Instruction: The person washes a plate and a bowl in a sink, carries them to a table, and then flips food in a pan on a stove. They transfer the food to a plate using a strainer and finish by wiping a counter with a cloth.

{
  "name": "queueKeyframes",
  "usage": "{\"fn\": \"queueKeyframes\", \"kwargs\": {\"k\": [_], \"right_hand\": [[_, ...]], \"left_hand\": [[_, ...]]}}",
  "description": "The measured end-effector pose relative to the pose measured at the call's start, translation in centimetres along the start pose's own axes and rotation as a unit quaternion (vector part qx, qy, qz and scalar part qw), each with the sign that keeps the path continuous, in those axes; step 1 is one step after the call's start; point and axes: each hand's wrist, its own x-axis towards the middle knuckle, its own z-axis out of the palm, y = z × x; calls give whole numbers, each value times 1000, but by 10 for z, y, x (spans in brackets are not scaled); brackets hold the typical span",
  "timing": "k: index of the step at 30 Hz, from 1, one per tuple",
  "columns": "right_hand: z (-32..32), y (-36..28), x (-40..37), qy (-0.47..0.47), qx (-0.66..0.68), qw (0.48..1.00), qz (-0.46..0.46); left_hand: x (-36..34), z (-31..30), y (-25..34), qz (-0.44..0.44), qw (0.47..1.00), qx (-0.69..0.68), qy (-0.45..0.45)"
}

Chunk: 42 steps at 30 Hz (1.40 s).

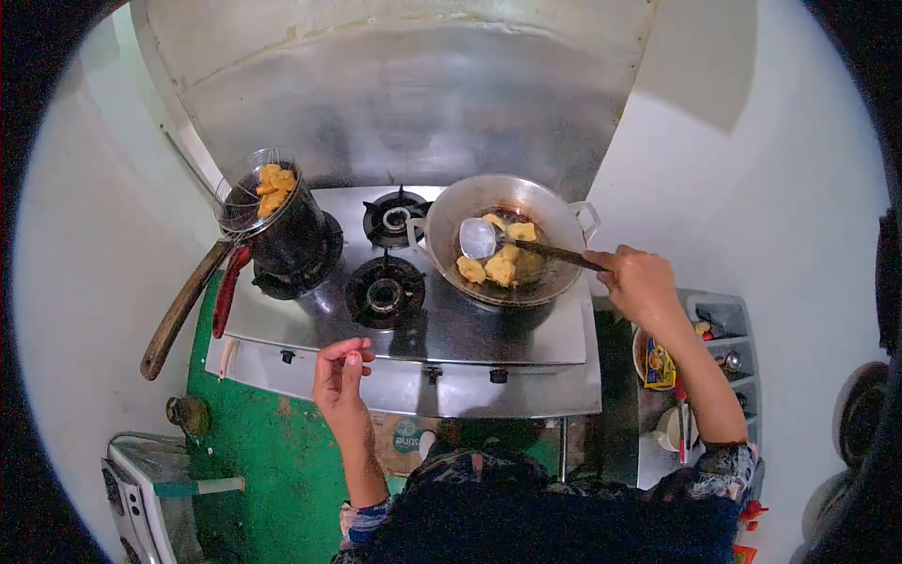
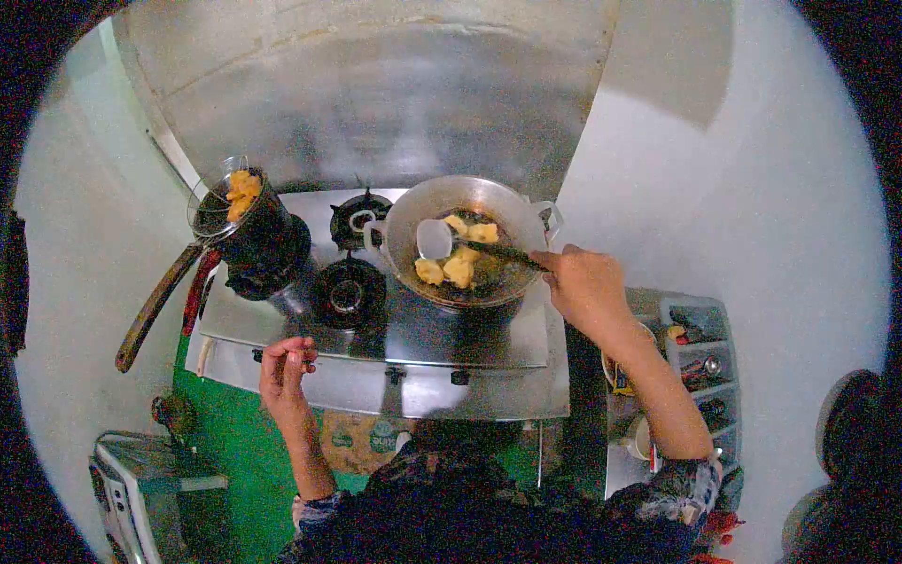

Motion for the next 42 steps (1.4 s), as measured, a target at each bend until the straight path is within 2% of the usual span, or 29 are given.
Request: {"fn": "queueKeyframes", "kwargs": {"k": [4,6,10,16,19,21,22,24,28,30,34,36,40,42], "right_hand": [[-6,-7,-13,21,-28,999,9],[-7,-5,-20,10,-88,996,-3],[-16,-18,-32,-28,-111,993,-25],[16,-21,-30,-37,-142,989,-9],[35,-14,-24,-32,-123,992,1],[45,6,-17,-97,-117,988,2],[48,12,-15,-96,-117,988,1],[51,21,-13,-115,-7,992,51],[44,22,-13,-120,94,985,84],[42,19,-21,-45,65,995,58],[25,-1,-33,-26,-11,998,51],[16,-11,-40,-19,-45,999,11],[2,-26,-52,-15,-49,999,0],[2,-28,-56,21,-45,999,-13]], "left_hand": [[1,3,0,8,1000,0,-9],[1,8,-1,4,1000,-3,-14],[0,13,1,-2,1000,-8,-20],[-1,11,1,-7,1000,-2,-18],[-1,9,2,9,1000,4,-16],[-2,8,4,5,1000,8,-11],[-2,8,6,1,1000,12,-5],[-3,7,9,-3,1000,13,-5],[-3,7,5,0,1000,2,-9],[-2,5,4,3,1000,1,-11],[-1,7,4,5,1000,7,-15],[-1,10,4,0,1000,4,-19],[0,11,3,0,1000,5,-25],[0,12,3,0,1000,3,-27]]}}
